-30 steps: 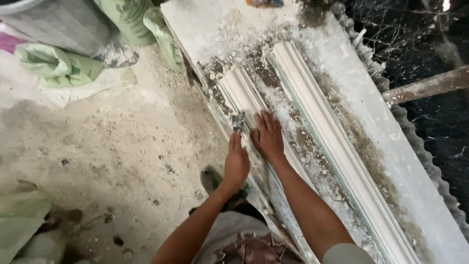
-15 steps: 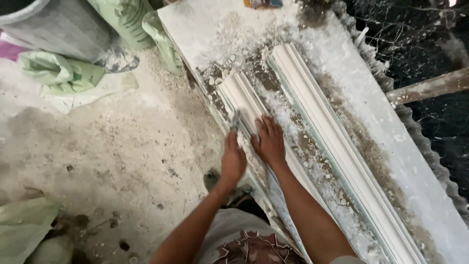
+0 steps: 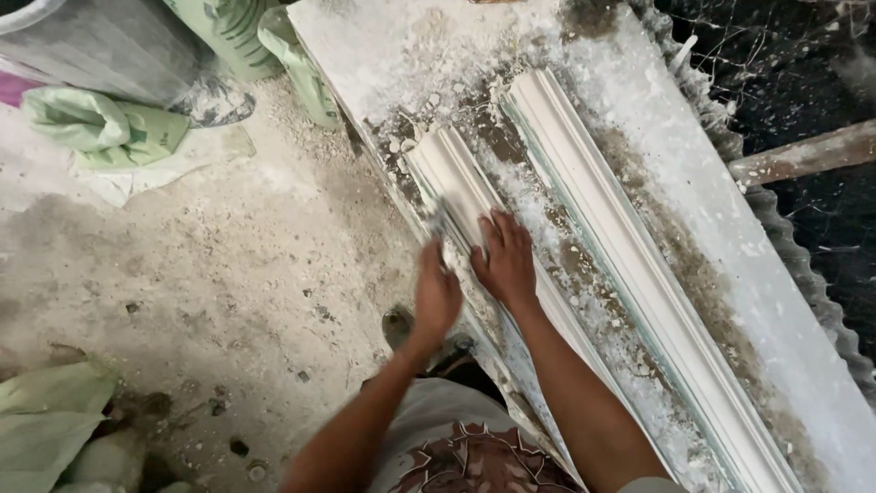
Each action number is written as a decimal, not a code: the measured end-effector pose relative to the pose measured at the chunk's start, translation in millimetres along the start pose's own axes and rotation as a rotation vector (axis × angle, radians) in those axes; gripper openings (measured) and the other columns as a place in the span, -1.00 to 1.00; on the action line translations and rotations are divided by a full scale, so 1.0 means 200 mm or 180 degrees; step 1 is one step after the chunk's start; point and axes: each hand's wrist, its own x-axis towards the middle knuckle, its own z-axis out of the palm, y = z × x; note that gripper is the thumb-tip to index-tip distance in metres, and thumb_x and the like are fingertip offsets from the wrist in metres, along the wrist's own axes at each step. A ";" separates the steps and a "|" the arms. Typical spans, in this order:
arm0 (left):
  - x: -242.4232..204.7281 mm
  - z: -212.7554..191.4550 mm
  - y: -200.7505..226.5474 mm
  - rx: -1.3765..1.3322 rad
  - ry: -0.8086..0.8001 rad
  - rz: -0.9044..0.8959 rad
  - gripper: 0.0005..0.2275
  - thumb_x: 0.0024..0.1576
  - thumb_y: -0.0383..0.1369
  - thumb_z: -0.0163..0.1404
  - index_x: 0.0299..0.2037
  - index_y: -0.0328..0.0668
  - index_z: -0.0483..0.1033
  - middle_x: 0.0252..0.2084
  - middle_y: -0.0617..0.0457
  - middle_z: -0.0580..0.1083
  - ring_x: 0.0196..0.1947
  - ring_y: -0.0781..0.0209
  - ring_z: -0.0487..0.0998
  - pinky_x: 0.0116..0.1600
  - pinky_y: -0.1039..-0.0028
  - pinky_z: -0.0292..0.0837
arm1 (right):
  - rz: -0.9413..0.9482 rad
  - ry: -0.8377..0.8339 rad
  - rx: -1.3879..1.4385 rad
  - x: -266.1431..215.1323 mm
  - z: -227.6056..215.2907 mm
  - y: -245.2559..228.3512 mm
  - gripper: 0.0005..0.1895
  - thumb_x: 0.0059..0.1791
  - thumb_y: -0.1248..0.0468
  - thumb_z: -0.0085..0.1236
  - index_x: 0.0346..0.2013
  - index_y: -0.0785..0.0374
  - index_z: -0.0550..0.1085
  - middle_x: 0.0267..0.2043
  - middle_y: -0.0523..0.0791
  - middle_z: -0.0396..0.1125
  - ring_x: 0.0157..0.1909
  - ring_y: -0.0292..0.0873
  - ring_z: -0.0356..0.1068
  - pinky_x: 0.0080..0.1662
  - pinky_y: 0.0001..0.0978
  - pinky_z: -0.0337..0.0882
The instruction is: Scraping excess material from the edges of gypsum cornices using a putty knife.
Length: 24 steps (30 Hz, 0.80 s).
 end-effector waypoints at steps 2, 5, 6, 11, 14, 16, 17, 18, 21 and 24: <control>-0.11 0.06 0.02 -0.0068 -0.0008 0.0025 -0.47 0.09 -0.73 -0.17 0.34 -0.54 0.14 0.29 -0.45 0.25 0.24 -0.36 0.39 0.28 0.06 0.41 | 0.0031 -0.0011 0.0002 0.01 -0.01 -0.01 -0.42 0.04 0.10 0.00 0.34 0.21 0.32 0.47 0.06 0.11 0.52 0.16 0.03 0.42 0.18 0.00; -0.06 0.09 -0.01 0.0019 -0.0008 -0.0014 -0.49 0.14 -0.70 -0.15 0.36 -0.56 0.12 0.27 -0.44 0.26 0.22 -0.32 0.40 0.26 0.08 0.43 | 0.0021 -0.0002 0.0005 0.01 -0.01 -0.01 -0.42 0.04 0.10 0.00 0.34 0.22 0.32 0.47 0.05 0.11 0.52 0.16 0.03 0.43 0.18 0.01; -0.01 0.09 -0.03 0.0183 -0.0009 -0.0069 -0.48 0.14 -0.69 -0.15 0.37 -0.53 0.14 0.24 -0.37 0.31 0.20 -0.25 0.44 0.27 0.12 0.47 | -0.0009 0.0027 0.0014 0.00 -0.01 -0.01 -0.41 0.04 0.10 0.00 0.34 0.22 0.32 0.47 0.05 0.11 0.52 0.16 0.03 0.44 0.17 0.01; 0.35 -0.10 0.00 -0.0147 -0.0042 -0.0871 -0.48 0.17 -0.66 -0.19 0.40 -0.41 0.10 0.29 -0.29 0.32 0.11 -0.10 0.52 0.09 0.25 0.62 | -0.0052 0.0031 0.0029 0.00 -0.02 -0.01 -0.41 0.04 0.11 0.00 0.35 0.23 0.31 0.48 0.06 0.09 0.52 0.17 0.02 0.43 0.17 -0.01; 0.27 -0.06 -0.06 -0.0233 -0.0068 -0.0638 -0.48 0.17 -0.67 -0.17 0.40 -0.44 0.10 0.33 -0.32 0.29 0.21 -0.15 0.45 0.22 0.20 0.51 | -0.0018 -0.0058 0.0020 0.02 -0.02 0.00 -0.42 0.05 0.11 0.01 0.35 0.22 0.30 0.48 0.06 0.08 0.52 0.16 0.01 0.43 0.16 -0.03; 0.10 -0.01 -0.06 -0.0126 -0.0081 -0.0340 -0.49 0.19 -0.67 -0.13 0.39 -0.47 0.12 0.33 -0.35 0.30 0.30 -0.19 0.40 0.35 0.15 0.39 | 0.0015 -0.0095 0.0052 0.02 -0.01 -0.01 -0.42 0.05 0.10 0.01 0.35 0.22 0.29 0.48 0.05 0.07 0.52 0.15 0.01 0.44 0.16 -0.03; -0.01 0.01 0.00 -0.0208 -0.0132 -0.0363 -0.47 0.14 -0.70 -0.15 0.39 -0.46 0.14 0.35 -0.36 0.28 0.32 -0.20 0.37 0.38 0.15 0.34 | 0.0018 -0.0046 0.0056 0.01 -0.01 -0.01 -0.42 0.05 0.10 0.00 0.35 0.20 0.29 0.49 0.04 0.08 0.52 0.15 0.01 0.44 0.15 -0.03; -0.12 0.04 0.05 -0.0290 -0.0183 -0.0386 -0.44 0.10 -0.73 -0.18 0.39 -0.45 0.15 0.36 -0.37 0.27 0.33 -0.21 0.34 0.41 0.15 0.29 | 0.0023 0.0003 0.0059 0.01 -0.01 -0.01 -0.41 0.05 0.10 0.00 0.36 0.19 0.29 0.49 0.03 0.08 0.52 0.14 0.01 0.44 0.15 -0.02; -0.15 0.12 -0.02 -0.0659 -0.0106 -0.0358 -0.47 0.16 -0.68 -0.15 0.39 -0.48 0.06 0.35 -0.39 0.20 0.30 -0.20 0.32 0.31 0.21 0.32 | 0.0018 0.0007 -0.0010 0.01 -0.01 -0.01 -0.41 0.03 0.10 0.01 0.36 0.18 0.30 0.48 0.03 0.09 0.52 0.13 0.02 0.42 0.16 -0.01; 0.14 0.16 -0.26 -0.0410 0.0329 -0.0456 -0.47 0.14 -0.68 -0.10 0.37 -0.45 0.14 0.29 -0.34 0.30 0.30 -0.18 0.37 0.38 0.23 0.30 | -0.0014 0.0007 -0.0002 0.00 -0.01 0.00 -0.41 0.03 0.11 0.01 0.36 0.19 0.30 0.48 0.04 0.09 0.52 0.14 0.03 0.42 0.17 0.00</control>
